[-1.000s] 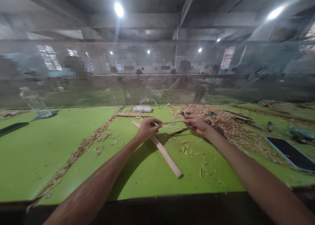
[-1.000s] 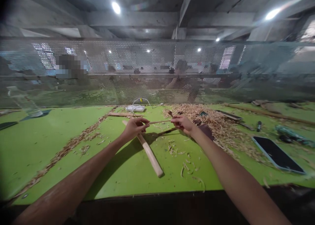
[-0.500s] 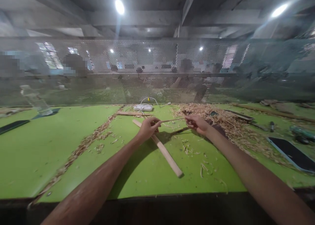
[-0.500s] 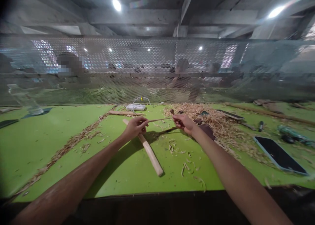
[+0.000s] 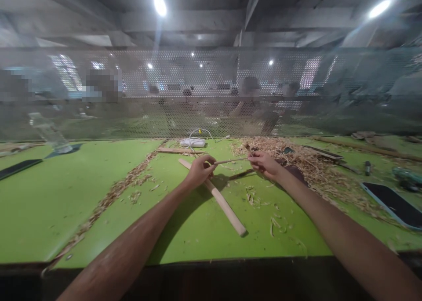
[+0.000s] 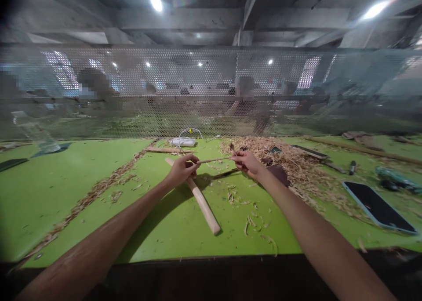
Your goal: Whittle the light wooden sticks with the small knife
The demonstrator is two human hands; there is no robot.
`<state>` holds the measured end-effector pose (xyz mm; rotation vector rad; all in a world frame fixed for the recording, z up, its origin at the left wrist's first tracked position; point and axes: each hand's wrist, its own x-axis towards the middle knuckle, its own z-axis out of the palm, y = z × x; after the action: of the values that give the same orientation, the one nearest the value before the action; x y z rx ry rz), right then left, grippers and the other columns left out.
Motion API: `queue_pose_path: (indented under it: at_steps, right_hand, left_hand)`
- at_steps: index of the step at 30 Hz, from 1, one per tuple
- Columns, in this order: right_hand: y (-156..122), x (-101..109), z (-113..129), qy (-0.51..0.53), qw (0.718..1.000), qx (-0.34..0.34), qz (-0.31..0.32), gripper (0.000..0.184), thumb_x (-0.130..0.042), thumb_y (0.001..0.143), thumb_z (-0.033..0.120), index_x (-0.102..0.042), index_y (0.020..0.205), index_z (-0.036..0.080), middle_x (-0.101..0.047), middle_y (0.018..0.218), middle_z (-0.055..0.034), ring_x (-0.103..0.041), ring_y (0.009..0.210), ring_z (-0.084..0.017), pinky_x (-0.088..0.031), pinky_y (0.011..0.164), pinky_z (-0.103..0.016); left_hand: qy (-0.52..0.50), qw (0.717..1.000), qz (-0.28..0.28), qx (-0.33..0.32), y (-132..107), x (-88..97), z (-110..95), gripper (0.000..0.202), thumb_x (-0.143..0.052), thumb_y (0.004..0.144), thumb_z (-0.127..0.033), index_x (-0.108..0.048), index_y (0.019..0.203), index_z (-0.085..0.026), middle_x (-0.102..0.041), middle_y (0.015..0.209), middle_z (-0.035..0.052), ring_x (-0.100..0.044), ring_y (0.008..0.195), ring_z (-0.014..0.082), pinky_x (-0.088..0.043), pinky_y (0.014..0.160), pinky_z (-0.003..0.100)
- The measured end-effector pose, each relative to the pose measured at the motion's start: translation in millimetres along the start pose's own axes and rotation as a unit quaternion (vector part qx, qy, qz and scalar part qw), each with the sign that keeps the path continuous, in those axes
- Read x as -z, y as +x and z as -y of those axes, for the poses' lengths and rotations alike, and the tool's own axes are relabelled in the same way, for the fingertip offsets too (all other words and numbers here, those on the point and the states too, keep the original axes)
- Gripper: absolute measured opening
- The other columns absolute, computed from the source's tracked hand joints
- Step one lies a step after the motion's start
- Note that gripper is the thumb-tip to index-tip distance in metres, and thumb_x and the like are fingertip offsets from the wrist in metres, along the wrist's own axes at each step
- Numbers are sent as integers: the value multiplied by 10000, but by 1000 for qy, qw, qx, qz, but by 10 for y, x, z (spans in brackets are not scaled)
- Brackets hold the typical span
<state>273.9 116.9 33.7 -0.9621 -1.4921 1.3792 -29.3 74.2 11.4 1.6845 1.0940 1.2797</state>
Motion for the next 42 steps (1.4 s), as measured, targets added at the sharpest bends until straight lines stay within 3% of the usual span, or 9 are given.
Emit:
queue_pose_path:
  at_steps: [8,22,30,37,42]
  right_hand:
    - [2,-73,-1,-22,999,-13,-22,452,-983,740,370,-555,710,229,-434,599,26,-323,536,-105,-203,491,-262]
    - [-13,-134,8,-17,1000,-7,-8,484,-960,774,445,-517,739,251,-374,608,36,-291,545,-115,-169,521,-301]
    - [-8,-138,5,-6,999,-15,-28,487,-937,786,384,-464,758,271,-316,597,56,-224,541,-111,-152,543,-314]
    - [-4,-145,27,28,999,-15,-36,589,-1005,665,364,-433,768,266,-310,574,88,-186,512,-83,-94,514,-273]
    - [17,-129,8,40,998,-31,-32,584,-968,711,331,-393,796,272,-280,560,102,-164,511,-82,-83,505,-263]
  left_hand:
    - [2,1000,4,2,-4,-4,-27,157,-774,892,-245,-739,1015,-155,-788,1023,81,-712,598,114,-642,545,247]
    - [1,1000,-5,-5,21,13,105,231,-807,873,-300,-753,1050,-162,-825,962,82,-702,545,127,-608,494,240]
    - [-29,999,-14,6,33,-9,111,264,-849,872,-317,-676,1000,-164,-849,895,93,-698,518,129,-610,498,245]
    - [-3,1000,-16,4,15,7,63,237,-826,901,-305,-693,1031,-158,-849,935,109,-717,544,135,-629,506,250]
    - [11,1000,-22,-2,4,20,34,237,-811,915,-328,-710,1047,-159,-843,939,102,-722,561,136,-642,511,257]
